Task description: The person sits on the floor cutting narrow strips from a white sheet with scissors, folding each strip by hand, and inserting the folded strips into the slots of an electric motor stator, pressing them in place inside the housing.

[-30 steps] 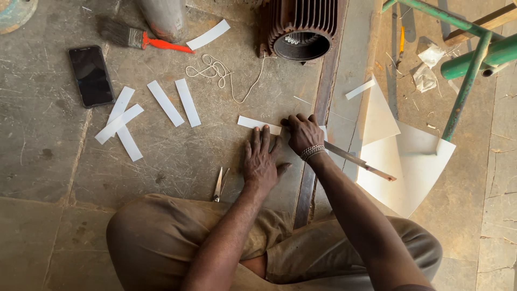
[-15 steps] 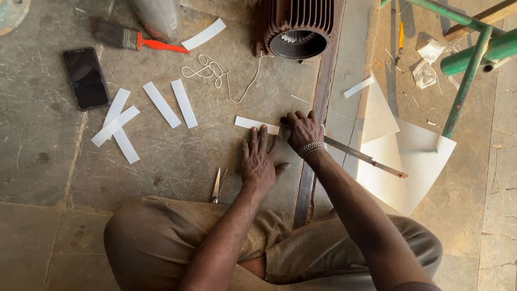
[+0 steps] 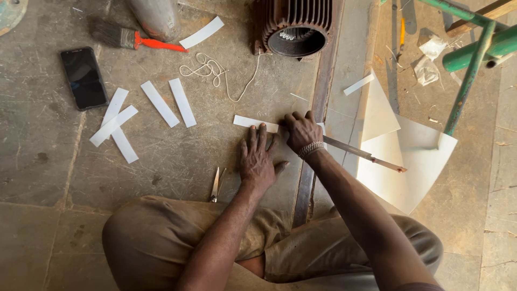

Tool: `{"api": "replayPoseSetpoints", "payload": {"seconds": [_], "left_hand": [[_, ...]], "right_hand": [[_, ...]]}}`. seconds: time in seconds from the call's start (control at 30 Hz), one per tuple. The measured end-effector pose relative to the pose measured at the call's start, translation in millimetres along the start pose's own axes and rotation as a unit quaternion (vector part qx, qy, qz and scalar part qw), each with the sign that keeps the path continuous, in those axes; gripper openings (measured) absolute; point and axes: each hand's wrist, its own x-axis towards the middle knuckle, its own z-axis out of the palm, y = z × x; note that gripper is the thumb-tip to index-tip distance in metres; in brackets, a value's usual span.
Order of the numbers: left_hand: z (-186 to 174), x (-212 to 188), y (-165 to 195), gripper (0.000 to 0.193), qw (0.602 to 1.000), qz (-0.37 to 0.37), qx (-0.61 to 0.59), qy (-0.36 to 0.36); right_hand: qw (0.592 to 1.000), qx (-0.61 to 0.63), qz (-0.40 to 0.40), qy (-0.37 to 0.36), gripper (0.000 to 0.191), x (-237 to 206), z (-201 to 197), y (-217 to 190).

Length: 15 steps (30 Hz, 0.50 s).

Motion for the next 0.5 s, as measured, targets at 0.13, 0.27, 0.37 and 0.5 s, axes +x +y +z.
{"api": "replayPoseSetpoints", "payload": {"seconds": [0.13,0.27,0.37,0.5], "left_hand": [[-4,-5,6,0.087,1.000,-0.008,-0.025,0.011],[5,2,7,0.072,0.990,-0.016,-0.073,0.124],[17,17,2,0.068,0.976,-0.044,-0.122,0.173],[23,34,-9,0.050,0.967,-0.056,-0.146,0.199]], "right_hand": [[0.998,0.022,0.060,0.000,0.025,20,-17,7],[0.988,0.088,0.128,-0.002,0.023,27,-25,12],[0.973,0.168,0.153,0.038,0.031,31,-30,29],[0.942,0.261,0.179,0.112,0.033,46,-38,48]]}}
